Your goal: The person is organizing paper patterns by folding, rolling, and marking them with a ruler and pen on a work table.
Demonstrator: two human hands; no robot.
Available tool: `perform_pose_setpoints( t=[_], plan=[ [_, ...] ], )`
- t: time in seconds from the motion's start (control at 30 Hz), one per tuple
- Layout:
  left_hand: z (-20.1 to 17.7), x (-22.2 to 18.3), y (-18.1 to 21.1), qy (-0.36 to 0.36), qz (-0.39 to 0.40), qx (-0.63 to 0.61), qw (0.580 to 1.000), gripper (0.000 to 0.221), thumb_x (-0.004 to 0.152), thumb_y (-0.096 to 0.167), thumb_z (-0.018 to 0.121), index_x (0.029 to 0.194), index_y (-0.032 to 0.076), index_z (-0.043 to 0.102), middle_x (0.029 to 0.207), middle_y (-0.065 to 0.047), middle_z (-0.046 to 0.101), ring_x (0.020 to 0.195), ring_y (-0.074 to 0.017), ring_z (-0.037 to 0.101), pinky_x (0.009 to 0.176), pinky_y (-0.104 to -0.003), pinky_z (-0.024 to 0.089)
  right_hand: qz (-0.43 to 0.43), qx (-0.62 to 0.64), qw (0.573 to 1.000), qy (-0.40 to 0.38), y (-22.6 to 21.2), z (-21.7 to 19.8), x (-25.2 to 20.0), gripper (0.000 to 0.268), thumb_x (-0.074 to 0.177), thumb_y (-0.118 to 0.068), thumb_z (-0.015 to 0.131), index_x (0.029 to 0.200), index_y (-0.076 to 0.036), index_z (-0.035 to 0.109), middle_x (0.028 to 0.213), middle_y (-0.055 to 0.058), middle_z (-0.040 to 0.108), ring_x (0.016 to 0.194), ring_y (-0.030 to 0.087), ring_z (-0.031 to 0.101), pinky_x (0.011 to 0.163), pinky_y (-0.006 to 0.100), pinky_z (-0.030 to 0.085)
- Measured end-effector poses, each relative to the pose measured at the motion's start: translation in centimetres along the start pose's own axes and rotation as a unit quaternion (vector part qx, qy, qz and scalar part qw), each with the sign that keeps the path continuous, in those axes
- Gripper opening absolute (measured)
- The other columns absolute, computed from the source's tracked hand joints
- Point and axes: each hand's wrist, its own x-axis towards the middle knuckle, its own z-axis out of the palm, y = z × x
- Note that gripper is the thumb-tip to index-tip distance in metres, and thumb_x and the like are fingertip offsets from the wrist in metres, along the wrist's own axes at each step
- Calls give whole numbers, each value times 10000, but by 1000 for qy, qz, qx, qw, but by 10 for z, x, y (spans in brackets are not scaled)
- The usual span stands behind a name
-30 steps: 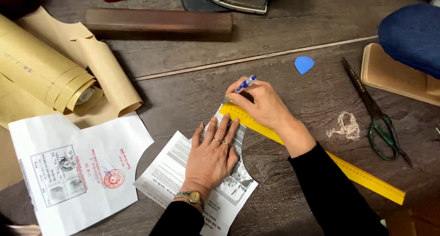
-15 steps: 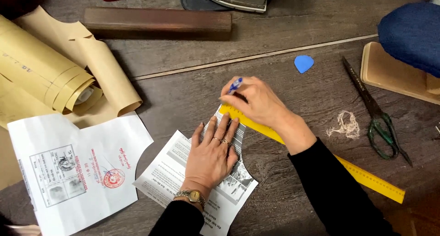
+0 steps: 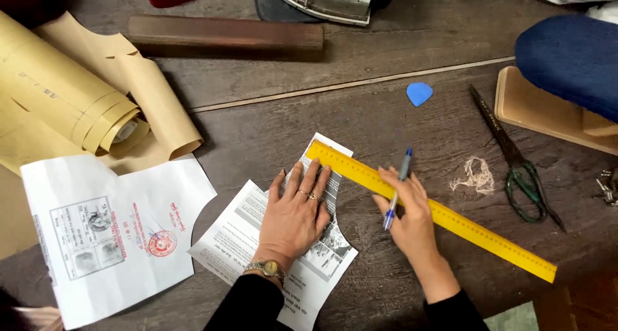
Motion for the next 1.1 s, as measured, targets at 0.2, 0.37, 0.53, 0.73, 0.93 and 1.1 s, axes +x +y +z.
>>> perform_pose_setpoints(
  t=[0.2, 0.37, 0.53, 0.73, 0.93, 1.1],
  plan=[
    [16, -11, -7, 33, 24, 3, 999, 433, 827, 313, 450, 1226, 155, 502, 1211, -48, 481, 1162, -221, 463, 992, -441, 321, -31, 9, 999, 38, -13, -3, -19, 361, 766, -5, 744, 1109, -58, 645, 1149, 118, 687, 1129, 368, 605, 1015, 529, 399],
    [-7, -29, -9, 48, 41, 0, 998, 353, 803, 270, 557, 1135, 150, 542, 1124, -48, 527, 1108, -220, 517, 946, -392, 385, -40, 27, 998, 45, -15, -3, -28, 340, 754, 11, 751, 1075, -61, 667, 1098, 109, 704, 1075, 350, 636, 990, 502, 437],
    [-20, -52, -14, -4, 67, -71, 995, 425, 882, 241, 500, 1262, 51, 474, 1363, -165, 457, 1361, -289, 388, 1157, -473, 241, -59, 34, 997, 43, -9, -1, -31, 307, 748, 9, 759, 1034, -68, 677, 1062, 100, 710, 1018, 338, 651, 962, 488, 445],
    [-8, -52, -25, 25, 76, -73, 994, 442, 866, 260, 523, 1232, 13, 502, 1226, -199, 516, 1264, -330, 478, 1129, -462, 329, -76, 36, 996, 32, -6, -1, -32, 313, 745, -7, 765, 1036, -83, 675, 1073, 84, 711, 994, 307, 653, 963, 468, 441],
    [-22, -50, -20, 45, 81, -27, 995, 501, 878, 258, 467, 1347, 82, 469, 1300, -136, 499, 1285, -269, 460, 1124, -476, 294, -93, 41, 994, 29, -3, 0, -32, 308, 748, -13, 769, 1034, -83, 679, 1062, 83, 714, 968, 301, 655, 938, 469, 456],
    [-20, -51, -21, 55, 85, -20, 995, 533, 878, 260, 455, 1390, 113, 462, 1318, -107, 514, 1273, -253, 465, 1120, -473, 301, -100, 21, 994, 32, -1, -6, -30, 297, 760, -31, 768, 1039, -84, 677, 1071, 80, 708, 978, 298, 650, 959, 476, 441]
  ],
)
